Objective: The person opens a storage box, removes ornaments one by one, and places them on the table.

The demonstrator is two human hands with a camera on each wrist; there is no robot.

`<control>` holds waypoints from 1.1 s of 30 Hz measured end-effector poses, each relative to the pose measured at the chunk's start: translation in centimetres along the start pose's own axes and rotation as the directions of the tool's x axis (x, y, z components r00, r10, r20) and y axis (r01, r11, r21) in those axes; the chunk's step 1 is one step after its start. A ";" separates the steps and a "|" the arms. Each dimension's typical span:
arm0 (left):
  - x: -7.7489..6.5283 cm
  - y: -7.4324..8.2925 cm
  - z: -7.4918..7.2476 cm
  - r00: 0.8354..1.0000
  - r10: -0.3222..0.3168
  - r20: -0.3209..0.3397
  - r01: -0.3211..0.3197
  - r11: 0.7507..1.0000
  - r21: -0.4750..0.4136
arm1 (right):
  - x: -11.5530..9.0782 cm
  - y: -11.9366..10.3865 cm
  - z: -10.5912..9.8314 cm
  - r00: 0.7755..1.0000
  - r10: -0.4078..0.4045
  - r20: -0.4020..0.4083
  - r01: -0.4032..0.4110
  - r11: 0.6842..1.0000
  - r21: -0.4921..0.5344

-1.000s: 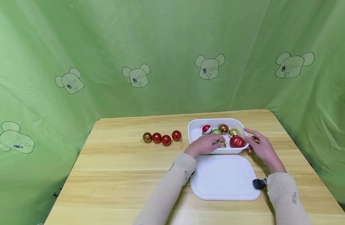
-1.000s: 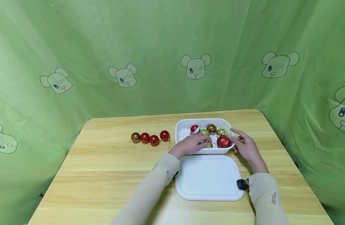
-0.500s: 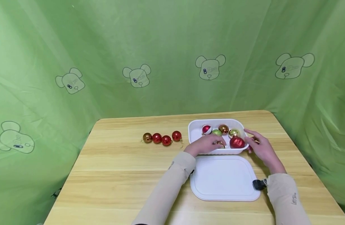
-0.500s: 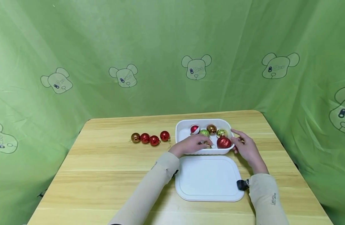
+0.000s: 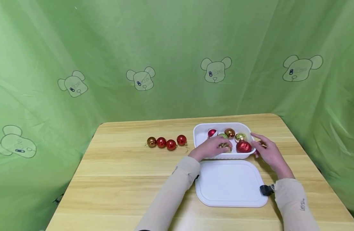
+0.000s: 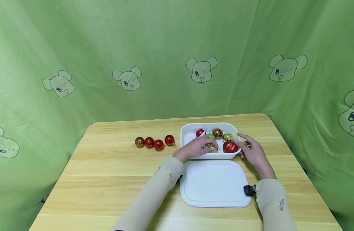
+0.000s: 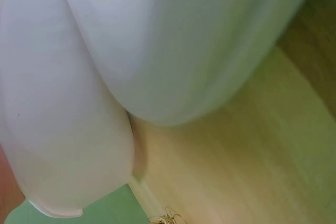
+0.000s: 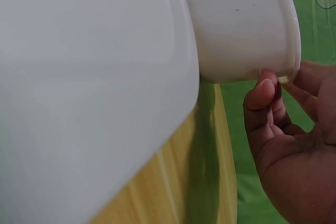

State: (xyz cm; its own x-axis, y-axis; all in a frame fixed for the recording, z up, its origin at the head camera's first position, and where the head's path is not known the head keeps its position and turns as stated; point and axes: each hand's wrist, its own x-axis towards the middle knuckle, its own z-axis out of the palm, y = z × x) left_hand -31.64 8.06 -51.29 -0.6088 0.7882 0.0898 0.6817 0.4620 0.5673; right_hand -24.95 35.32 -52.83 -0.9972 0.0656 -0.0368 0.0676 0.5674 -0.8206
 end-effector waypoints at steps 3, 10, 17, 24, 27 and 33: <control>-0.3 0.0 -0.3 1.000 0.006 -0.028 -0.007 0.999 -0.031 | 0.0 0.0 0.1 1.000 -0.001 0.000 0.001 1.000 0.003; -0.9 0.1 -1.3 0.995 0.038 -0.094 -0.047 0.994 -0.100 | 0.0 0.0 0.1 1.000 -0.008 -0.003 0.008 1.000 0.002; -2.0 -0.1 -2.7 0.988 0.044 -0.145 -0.070 0.981 -0.182 | -0.1 -0.1 0.0 1.000 -0.001 0.005 0.001 1.000 0.007; -3.6 -0.2 -4.2 0.983 0.027 -0.184 -0.067 0.975 -0.214 | -0.2 -0.4 0.0 1.000 -0.001 0.009 0.001 1.000 0.001; -4.3 -0.3 -4.7 0.980 0.024 -0.200 -0.067 0.975 -0.210 | -0.2 -0.3 0.0 1.000 -0.004 0.007 0.004 1.000 -0.005; -5.6 -0.9 -5.5 0.974 0.015 -0.227 -0.061 0.978 -0.198 | -0.1 -0.1 0.0 1.000 -0.006 0.004 0.006 1.000 -0.006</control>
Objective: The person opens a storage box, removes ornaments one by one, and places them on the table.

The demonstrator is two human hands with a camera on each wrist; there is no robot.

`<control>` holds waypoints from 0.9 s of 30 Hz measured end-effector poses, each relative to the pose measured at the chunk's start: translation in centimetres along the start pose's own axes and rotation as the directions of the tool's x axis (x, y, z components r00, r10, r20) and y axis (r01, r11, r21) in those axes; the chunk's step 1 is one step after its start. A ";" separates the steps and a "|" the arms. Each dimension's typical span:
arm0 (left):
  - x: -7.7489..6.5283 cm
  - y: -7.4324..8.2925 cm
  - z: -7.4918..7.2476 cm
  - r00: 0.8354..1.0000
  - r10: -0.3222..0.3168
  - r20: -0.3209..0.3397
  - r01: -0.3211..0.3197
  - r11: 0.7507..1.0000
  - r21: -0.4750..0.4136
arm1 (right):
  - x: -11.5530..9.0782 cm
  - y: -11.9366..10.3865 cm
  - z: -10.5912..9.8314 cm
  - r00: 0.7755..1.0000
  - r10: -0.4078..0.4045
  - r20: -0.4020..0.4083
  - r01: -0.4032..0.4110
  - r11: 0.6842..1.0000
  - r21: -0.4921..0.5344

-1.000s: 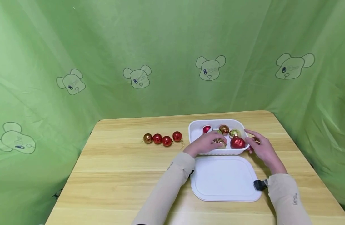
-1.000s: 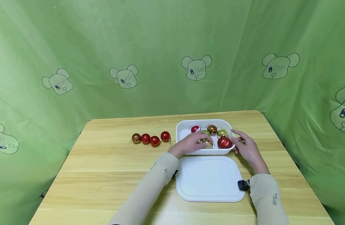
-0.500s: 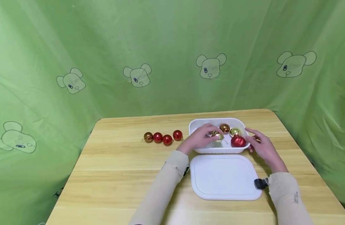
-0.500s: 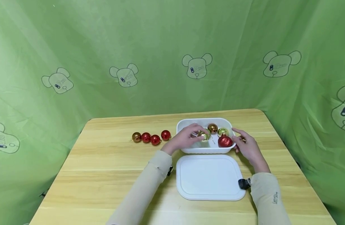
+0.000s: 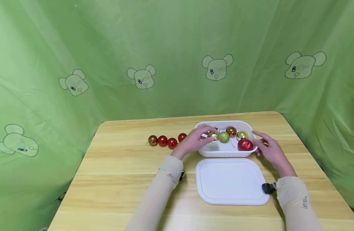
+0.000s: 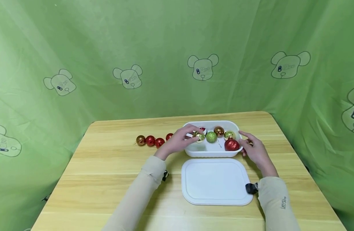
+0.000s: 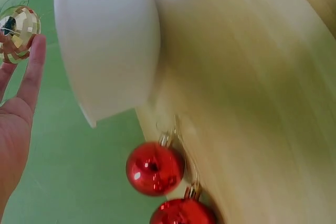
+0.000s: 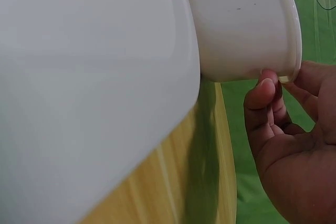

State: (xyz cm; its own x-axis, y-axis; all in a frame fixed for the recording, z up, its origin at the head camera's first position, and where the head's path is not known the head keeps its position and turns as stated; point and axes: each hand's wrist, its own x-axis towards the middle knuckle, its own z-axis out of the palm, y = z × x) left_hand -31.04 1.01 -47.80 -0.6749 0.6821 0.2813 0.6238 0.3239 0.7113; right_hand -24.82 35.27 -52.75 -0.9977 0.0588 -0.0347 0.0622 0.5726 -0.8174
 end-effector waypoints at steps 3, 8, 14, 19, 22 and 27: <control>-0.6 -0.1 -0.5 1.000 -0.013 -0.003 0.013 1.000 -0.022 | 0.1 0.1 0.1 1.000 0.000 0.001 0.000 1.000 0.002; -1.6 -0.4 -1.4 0.999 -0.038 -0.009 0.037 0.998 -0.046 | 0.0 0.1 0.1 1.000 0.002 0.005 -0.002 1.000 0.001; -2.7 -0.8 -2.8 0.996 -0.074 -0.045 0.070 0.994 -0.081 | 0.0 0.0 0.0 1.000 0.006 0.007 -0.006 1.000 -0.004; -3.6 -1.2 -4.0 0.991 -0.111 -0.073 0.101 0.986 -0.133 | 0.1 0.0 -0.1 1.000 0.002 0.006 -0.002 1.000 -0.009; -4.4 -1.5 -4.7 0.988 -0.130 -0.083 0.115 0.979 -0.167 | 0.2 0.0 0.0 1.000 0.000 0.011 0.000 1.000 -0.008; -5.7 -2.2 -5.8 0.982 -0.152 -0.111 0.129 0.973 -0.189 | 0.2 -0.1 0.0 1.000 -0.004 0.008 0.004 1.000 -0.014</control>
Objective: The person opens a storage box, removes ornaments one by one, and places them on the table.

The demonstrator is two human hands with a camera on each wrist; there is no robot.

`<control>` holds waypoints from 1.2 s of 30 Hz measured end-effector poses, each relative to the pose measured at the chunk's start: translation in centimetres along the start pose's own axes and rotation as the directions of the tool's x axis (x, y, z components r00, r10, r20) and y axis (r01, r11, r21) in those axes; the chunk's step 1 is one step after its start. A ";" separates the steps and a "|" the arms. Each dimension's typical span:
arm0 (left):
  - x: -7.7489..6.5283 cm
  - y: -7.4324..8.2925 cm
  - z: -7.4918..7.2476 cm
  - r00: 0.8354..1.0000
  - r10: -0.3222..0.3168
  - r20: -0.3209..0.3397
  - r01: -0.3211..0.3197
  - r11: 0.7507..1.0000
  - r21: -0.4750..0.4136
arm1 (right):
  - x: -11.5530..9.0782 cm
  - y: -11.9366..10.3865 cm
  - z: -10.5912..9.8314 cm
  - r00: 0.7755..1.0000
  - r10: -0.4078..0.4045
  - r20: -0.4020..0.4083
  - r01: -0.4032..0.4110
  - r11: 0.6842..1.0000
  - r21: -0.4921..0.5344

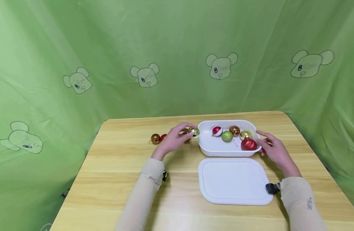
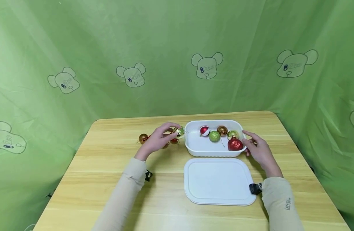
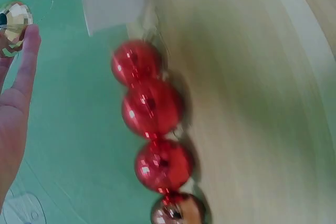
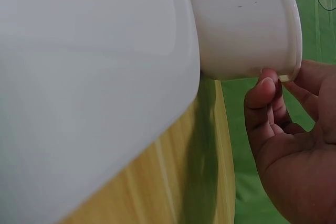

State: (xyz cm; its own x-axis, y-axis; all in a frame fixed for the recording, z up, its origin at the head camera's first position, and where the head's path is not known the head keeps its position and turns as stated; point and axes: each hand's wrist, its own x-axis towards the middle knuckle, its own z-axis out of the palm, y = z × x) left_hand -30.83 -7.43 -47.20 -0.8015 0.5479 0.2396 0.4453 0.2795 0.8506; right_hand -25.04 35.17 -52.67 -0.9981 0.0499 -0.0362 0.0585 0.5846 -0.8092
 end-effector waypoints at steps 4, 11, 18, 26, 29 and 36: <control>-0.8 -0.6 -1.0 1.000 -0.012 -0.028 0.012 1.000 -0.007 | 0.0 0.0 -0.1 1.000 -0.002 -0.005 0.002 1.000 0.008; -2.0 -1.4 -2.4 0.997 -0.036 -0.065 0.035 0.999 -0.016 | 0.0 0.2 -0.2 1.000 -0.012 -0.010 0.012 1.000 0.020; -3.6 -2.7 -4.2 0.990 -0.074 -0.119 0.073 0.997 -0.005 | 0.0 0.2 -0.2 1.000 -0.013 -0.012 0.013 1.000 0.012; -6.1 -4.2 -7.1 0.975 -0.144 -0.168 0.156 0.986 0.061 | 0.0 0.0 -0.1 1.000 -0.014 0.002 0.014 1.000 0.004; -6.9 -4.9 -8.0 0.966 -0.169 -0.197 0.183 0.982 0.055 | 0.0 -0.1 -0.2 1.000 -0.009 0.005 0.009 1.000 0.001; -8.4 -6.4 -9.5 0.947 -0.203 -0.249 0.225 0.972 0.061 | -0.1 0.0 -0.2 1.000 -0.006 0.003 0.006 1.000 0.003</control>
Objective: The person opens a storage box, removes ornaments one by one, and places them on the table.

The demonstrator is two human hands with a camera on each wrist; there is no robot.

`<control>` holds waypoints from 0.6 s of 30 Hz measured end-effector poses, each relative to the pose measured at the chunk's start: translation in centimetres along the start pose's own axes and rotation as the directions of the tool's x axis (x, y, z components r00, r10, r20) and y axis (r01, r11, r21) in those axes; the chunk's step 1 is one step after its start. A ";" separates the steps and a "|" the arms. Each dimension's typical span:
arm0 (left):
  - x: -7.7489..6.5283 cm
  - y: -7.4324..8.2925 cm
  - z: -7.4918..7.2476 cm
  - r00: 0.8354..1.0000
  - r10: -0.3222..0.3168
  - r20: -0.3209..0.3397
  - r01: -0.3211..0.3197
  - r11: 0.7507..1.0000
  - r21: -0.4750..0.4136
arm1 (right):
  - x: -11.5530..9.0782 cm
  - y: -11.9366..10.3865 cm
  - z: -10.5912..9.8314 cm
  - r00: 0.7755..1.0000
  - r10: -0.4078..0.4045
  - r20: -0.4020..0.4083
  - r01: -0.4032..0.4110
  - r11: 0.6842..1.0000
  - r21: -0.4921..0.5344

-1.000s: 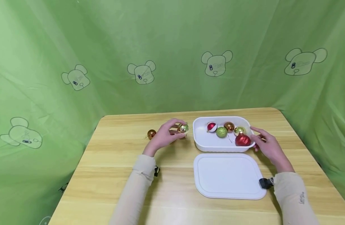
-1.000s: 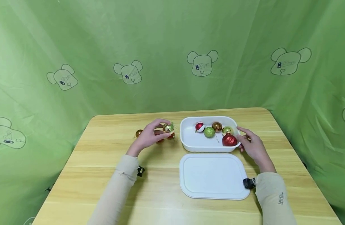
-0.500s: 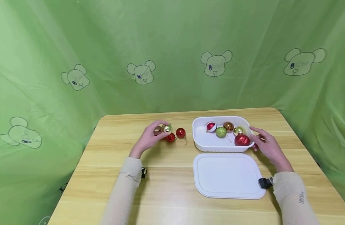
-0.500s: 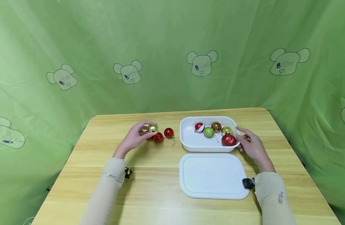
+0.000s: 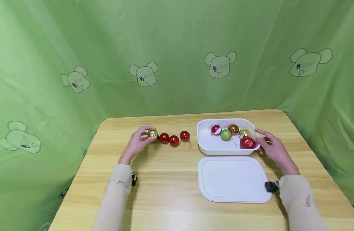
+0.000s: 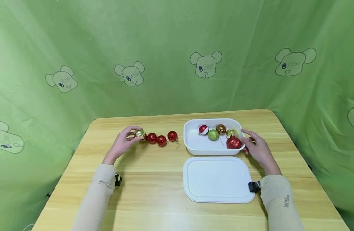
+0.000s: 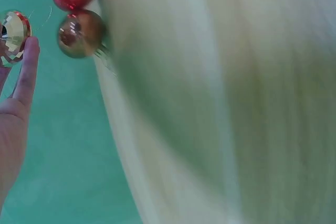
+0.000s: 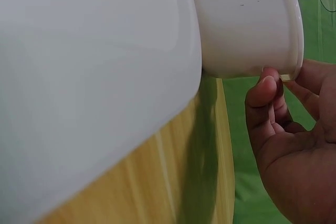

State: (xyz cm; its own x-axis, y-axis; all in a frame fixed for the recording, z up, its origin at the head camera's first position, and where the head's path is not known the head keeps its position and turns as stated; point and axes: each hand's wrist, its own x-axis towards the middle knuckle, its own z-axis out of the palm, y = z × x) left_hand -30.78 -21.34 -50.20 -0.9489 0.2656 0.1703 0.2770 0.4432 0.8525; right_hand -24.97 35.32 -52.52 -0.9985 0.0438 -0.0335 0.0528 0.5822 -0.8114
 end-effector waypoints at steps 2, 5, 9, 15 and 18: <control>-0.1 -0.5 -0.3 1.000 -0.010 -0.011 0.011 1.000 0.005 | 0.0 0.0 0.0 1.000 0.001 0.001 -0.001 1.000 0.000; -0.3 -0.9 -0.7 0.999 -0.031 -0.027 0.031 0.999 0.010 | 0.0 0.0 0.0 1.000 0.001 0.003 -0.001 1.000 -0.005; -0.3 -1.3 -1.3 0.997 -0.058 -0.046 0.060 0.998 0.021 | 0.0 0.0 0.0 1.000 -0.001 -0.003 0.001 1.000 -0.015; -0.1 -1.9 -1.8 0.994 -0.078 -0.077 0.081 0.995 0.050 | 0.0 0.1 0.0 1.000 -0.004 -0.011 0.003 1.000 -0.015; 0.0 -2.3 -2.0 0.993 -0.080 -0.081 0.086 0.993 0.075 | 0.1 0.1 0.1 1.000 -0.012 -0.019 0.012 1.000 -0.006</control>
State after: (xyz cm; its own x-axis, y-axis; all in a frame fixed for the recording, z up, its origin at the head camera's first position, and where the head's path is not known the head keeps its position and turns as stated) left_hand -31.75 -24.03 -51.19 -0.9771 0.1588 0.1413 0.2049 0.5273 0.8246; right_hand -25.06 35.33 -52.65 -0.9986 0.0517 -0.0128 0.0408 0.5878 -0.8080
